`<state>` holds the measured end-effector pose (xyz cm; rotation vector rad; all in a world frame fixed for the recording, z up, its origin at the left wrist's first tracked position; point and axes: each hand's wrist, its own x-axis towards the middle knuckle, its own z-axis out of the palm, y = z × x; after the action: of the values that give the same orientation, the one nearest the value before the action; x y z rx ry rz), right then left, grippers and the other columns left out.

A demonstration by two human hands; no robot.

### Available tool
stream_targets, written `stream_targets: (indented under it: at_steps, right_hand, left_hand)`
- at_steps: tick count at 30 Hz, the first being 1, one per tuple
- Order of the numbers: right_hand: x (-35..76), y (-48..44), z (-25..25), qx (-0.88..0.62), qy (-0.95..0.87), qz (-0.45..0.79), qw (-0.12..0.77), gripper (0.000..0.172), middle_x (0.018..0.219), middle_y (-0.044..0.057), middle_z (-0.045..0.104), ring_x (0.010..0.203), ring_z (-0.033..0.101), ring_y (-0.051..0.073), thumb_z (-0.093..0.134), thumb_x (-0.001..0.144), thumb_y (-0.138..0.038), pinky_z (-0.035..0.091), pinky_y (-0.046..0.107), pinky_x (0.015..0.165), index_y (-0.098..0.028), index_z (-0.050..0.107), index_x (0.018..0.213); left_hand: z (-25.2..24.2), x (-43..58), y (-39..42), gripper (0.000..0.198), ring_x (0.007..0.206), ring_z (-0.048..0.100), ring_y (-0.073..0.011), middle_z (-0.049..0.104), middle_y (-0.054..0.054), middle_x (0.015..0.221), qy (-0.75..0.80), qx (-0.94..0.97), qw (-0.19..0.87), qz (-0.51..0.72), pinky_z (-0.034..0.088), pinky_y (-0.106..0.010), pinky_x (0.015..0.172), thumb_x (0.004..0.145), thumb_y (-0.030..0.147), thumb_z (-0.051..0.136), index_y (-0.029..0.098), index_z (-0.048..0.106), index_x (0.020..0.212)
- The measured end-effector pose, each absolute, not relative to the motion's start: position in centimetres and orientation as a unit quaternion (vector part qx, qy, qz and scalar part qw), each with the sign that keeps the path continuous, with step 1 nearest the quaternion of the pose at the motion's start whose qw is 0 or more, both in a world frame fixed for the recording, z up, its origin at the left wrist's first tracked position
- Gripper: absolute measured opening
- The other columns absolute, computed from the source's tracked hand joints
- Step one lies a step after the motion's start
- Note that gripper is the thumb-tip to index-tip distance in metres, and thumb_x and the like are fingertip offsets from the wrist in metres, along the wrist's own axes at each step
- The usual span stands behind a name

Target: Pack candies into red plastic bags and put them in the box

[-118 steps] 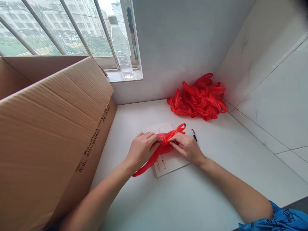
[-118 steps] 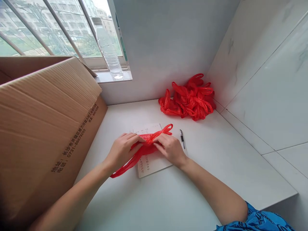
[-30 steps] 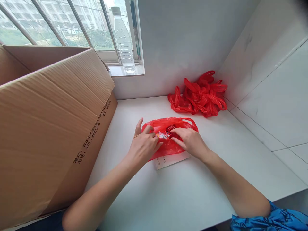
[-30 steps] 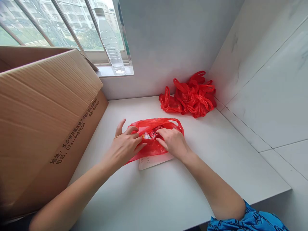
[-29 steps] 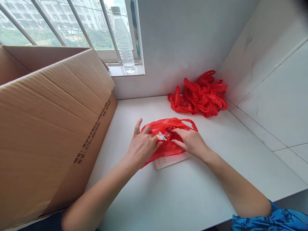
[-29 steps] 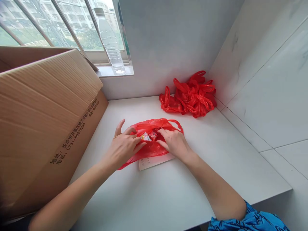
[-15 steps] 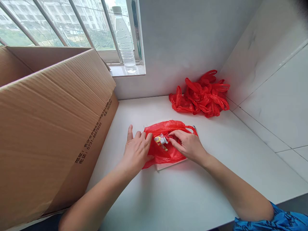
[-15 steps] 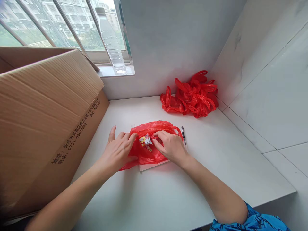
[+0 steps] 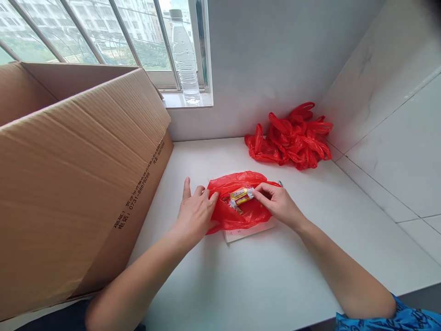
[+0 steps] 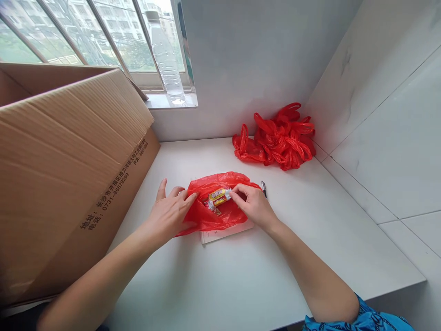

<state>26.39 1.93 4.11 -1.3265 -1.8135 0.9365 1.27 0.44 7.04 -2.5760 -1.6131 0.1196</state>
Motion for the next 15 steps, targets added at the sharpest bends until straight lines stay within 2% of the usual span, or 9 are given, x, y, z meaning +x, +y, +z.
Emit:
stream_targets:
  at_steps: [3, 5, 7, 10, 15]
  right_hand:
    - [26.8, 1.9, 4.1, -0.500, -0.683, 0.388, 0.365, 0.028, 0.078, -0.001, 0.064, 0.065, 0.052, 0.015, 0.058, 0.094, -0.049, 0.043, 0.028, 0.060, -0.024, 0.066, 0.083]
    - [27.0, 1.9, 4.1, -0.487, -0.665, 0.418, 0.383, 0.029, 0.080, 0.000, 0.065, 0.067, 0.055, 0.015, 0.060, 0.092, -0.051, 0.047, 0.028, 0.061, -0.024, 0.068, 0.085]
    - [26.9, 1.9, 4.1, -0.472, -0.648, 0.443, 0.400, 0.030, 0.081, 0.001, 0.065, 0.069, 0.057, 0.016, 0.062, 0.091, -0.052, 0.051, 0.028, 0.062, -0.023, 0.069, 0.086]
    - [26.6, 1.7, 4.3, -0.459, -0.633, 0.457, 0.424, 0.031, 0.080, 0.002, 0.065, 0.069, 0.058, 0.016, 0.063, 0.090, -0.052, 0.054, 0.028, 0.063, -0.022, 0.069, 0.085]
    - [26.0, 1.2, 4.9, -0.442, -0.613, 0.482, 0.443, 0.028, 0.077, 0.001, 0.065, 0.065, 0.058, 0.014, 0.065, 0.089, -0.049, 0.054, 0.027, 0.063, -0.023, 0.067, 0.082]
  left_hand:
    - [8.0, 1.3, 0.6, 0.041, 0.119, 0.055, -0.0397, 0.070, -0.012, 0.094, -0.523, -0.850, 0.044, -0.031, 0.007, -0.071, 0.116, 0.080, 0.048, 0.074, 0.020, 0.068, 0.109]
    - [8.6, 1.5, 0.7, 0.037, 0.121, 0.055, -0.0374, 0.070, -0.010, 0.096, -0.521, -0.849, 0.042, -0.085, 0.008, -0.070, 0.116, 0.087, 0.049, 0.066, 0.022, 0.068, 0.113]
    - [9.1, 1.6, 0.7, 0.033, 0.114, 0.058, -0.0327, 0.069, -0.008, 0.100, -0.517, -0.846, 0.026, -0.131, 0.010, -0.067, 0.118, 0.092, 0.051, 0.059, 0.024, 0.068, 0.110]
    - [9.5, 1.8, 0.8, 0.030, 0.105, 0.060, -0.0270, 0.068, -0.005, 0.102, -0.506, -0.842, -0.025, -0.188, 0.016, -0.062, 0.118, 0.095, 0.050, 0.054, 0.024, 0.069, 0.094]
    - [10.5, 1.9, 0.9, 0.024, 0.082, 0.063, -0.0185, 0.070, 0.002, 0.085, -0.502, -0.806, -0.203, -0.240, 0.022, -0.057, 0.118, 0.095, 0.046, 0.054, 0.024, 0.061, 0.088]
